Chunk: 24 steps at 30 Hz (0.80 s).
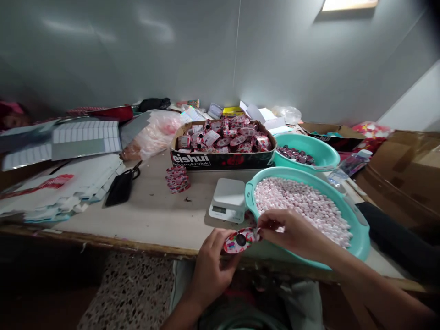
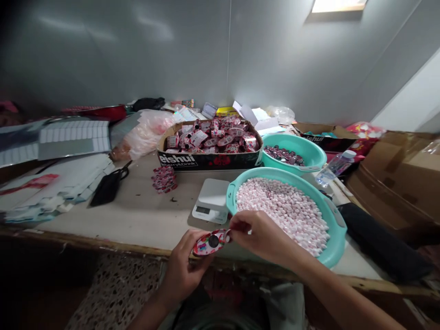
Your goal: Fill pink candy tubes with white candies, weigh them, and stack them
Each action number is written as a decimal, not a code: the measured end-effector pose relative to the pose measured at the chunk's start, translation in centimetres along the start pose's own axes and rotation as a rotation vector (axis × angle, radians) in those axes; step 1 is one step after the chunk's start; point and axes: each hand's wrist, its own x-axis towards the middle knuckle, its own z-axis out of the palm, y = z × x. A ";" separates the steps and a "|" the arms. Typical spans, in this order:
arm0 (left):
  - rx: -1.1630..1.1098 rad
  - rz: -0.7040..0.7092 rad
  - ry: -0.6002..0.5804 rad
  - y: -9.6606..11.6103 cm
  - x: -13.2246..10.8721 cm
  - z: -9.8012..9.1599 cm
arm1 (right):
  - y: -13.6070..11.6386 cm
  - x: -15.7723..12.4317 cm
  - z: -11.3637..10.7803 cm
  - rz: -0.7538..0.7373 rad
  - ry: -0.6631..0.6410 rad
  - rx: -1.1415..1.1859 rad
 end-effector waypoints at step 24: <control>-0.160 -0.022 0.048 2.8 3.2 1.5 | 11.5 -0.8 -6.3 -0.062 0.658 -0.571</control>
